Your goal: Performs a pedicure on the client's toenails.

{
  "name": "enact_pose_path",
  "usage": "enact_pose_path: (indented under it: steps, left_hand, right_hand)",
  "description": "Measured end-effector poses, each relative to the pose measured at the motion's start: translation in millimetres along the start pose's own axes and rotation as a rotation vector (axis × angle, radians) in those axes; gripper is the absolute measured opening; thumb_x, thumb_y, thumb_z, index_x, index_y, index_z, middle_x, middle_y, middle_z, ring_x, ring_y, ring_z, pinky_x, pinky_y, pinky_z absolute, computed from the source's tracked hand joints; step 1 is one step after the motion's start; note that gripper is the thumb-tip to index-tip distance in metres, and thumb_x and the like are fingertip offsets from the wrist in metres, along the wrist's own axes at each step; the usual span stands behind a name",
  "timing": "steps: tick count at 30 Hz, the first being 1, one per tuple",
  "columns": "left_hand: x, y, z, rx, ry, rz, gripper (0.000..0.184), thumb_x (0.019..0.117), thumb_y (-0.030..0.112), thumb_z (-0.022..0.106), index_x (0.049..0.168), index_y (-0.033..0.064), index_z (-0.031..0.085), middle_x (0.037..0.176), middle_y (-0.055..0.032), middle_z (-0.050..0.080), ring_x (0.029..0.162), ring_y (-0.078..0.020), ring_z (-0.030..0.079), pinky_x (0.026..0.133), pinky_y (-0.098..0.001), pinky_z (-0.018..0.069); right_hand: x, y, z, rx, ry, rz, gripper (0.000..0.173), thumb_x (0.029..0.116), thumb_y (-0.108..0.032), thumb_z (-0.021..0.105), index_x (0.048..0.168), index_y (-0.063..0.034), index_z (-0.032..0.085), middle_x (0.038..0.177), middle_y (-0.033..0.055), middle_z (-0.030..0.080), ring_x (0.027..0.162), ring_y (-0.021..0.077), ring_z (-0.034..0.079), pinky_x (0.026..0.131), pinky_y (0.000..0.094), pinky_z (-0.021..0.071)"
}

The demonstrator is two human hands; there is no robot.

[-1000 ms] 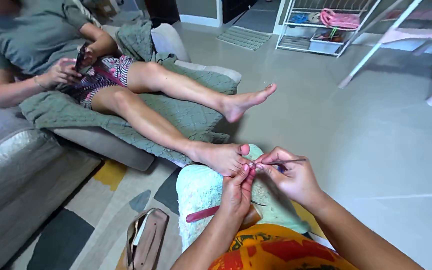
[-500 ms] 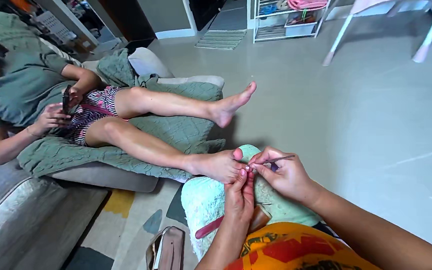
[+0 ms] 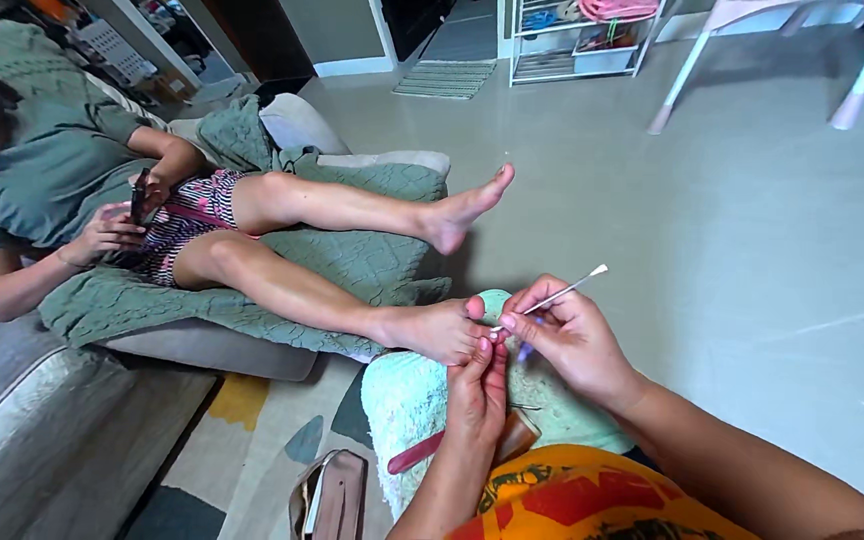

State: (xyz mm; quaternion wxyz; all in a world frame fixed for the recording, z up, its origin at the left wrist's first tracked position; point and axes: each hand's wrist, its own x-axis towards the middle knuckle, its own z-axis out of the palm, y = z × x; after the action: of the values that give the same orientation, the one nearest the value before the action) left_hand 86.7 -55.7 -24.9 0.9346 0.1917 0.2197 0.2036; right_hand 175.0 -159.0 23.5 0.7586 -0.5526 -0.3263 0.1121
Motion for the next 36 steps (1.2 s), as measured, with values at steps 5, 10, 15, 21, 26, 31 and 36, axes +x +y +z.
enact_pose_path:
  steps: [5, 10, 15, 21, 26, 31, 36]
  left_hand:
    - [-2.4, -3.7, -0.5, 0.043, 0.014, 0.043, 0.021, 0.0967, -0.007, 0.044, 0.098, 0.0058, 0.061, 0.084, -0.0082, 0.072, 0.077, -0.0156, 0.073, 0.074, -0.0312, 0.0619]
    - [-4.2, 3.7, -0.2, -0.046, 0.027, -0.032, 0.01, 0.0983, -0.007, 0.054, 0.101, -0.002, 0.062, 0.093, -0.0167, 0.073, 0.083, -0.0222, 0.074, 0.083, -0.0322, 0.0624]
    - [-4.0, 7.7, -4.1, -0.221, -0.136, -0.101, 0.013, 0.0974, 0.002, 0.056, 0.094, -0.0007, 0.069, 0.093, -0.0143, 0.072, 0.088, -0.021, 0.073, 0.085, -0.0309, 0.0609]
    - [-3.6, 8.7, 2.9, -0.357, -0.171, -0.105, 0.021, 0.1015, 0.016, 0.059, 0.09, 0.001, 0.068, 0.092, -0.0137, 0.071, 0.091, -0.0223, 0.073, 0.09, -0.0315, 0.0594]
    - [-4.2, 11.2, 0.2, -0.24, -0.11, -0.119, 0.007, 0.0951, 0.002, 0.064, 0.092, -0.0008, 0.07, 0.093, -0.0147, 0.072, 0.089, -0.0212, 0.074, 0.086, -0.0306, 0.0609]
    - [-6.3, 10.1, -6.8, -0.094, -0.08, -0.086, 0.006, 0.0934, 0.001, 0.067, 0.098, -0.003, 0.068, 0.094, -0.0172, 0.072, 0.086, -0.0225, 0.074, 0.083, -0.0336, 0.0624]
    - [-6.8, 9.5, -6.3, -0.073, -0.027, -0.074, 0.009, 0.0931, -0.002, 0.067, 0.101, -0.0042, 0.066, 0.093, -0.0188, 0.072, 0.084, -0.0233, 0.074, 0.083, -0.0343, 0.0626]
  right_hand:
    - [3.8, 12.6, 34.1, 0.149, -0.127, -0.111, 0.004, 0.0973, -0.005, 0.066, 0.099, -0.0045, 0.062, 0.097, 0.0017, 0.068, 0.097, 0.0093, 0.065, 0.095, 0.0319, 0.0541]
    - [23.0, 28.1, 1.8, -0.145, 0.126, -0.237, 0.006, 0.0977, -0.008, 0.066, 0.102, -0.008, 0.063, 0.097, 0.0005, 0.066, 0.083, 0.0076, 0.065, 0.073, 0.0243, 0.0594]
    - [-1.2, 40.2, -71.1, -0.19, -0.228, 0.467, 0.013, 0.0921, -0.01, 0.071, 0.1, -0.0047, 0.062, 0.082, 0.0, 0.067, 0.066, 0.007, 0.063, 0.062, 0.0243, 0.0546]
    - [-12.7, 54.1, -97.2, -0.898, -0.205, 0.438, 0.008, 0.0948, -0.008, 0.069, 0.1, -0.0017, 0.07, 0.084, 0.0112, 0.07, 0.074, 0.0215, 0.068, 0.072, 0.044, 0.0568]
    - [1.7, 33.6, -57.2, -0.31, -0.072, 0.111, 0.009, 0.0898, -0.005, 0.071, 0.098, -0.0041, 0.066, 0.09, 0.0024, 0.074, 0.076, 0.008, 0.071, 0.068, 0.0223, 0.0601]
    - [5.3, 26.3, -22.0, 0.097, -0.142, 0.075, 0.014, 0.0903, 0.001, 0.073, 0.098, -0.0022, 0.062, 0.098, 0.0124, 0.076, 0.088, 0.019, 0.075, 0.078, 0.0299, 0.0627]
    - [-0.2, 30.6, -21.8, 0.1, -0.136, 0.134, 0.015, 0.0893, 0.002, 0.073, 0.096, -0.0018, 0.061, 0.097, 0.0131, 0.076, 0.09, 0.0198, 0.075, 0.08, 0.0307, 0.0626]
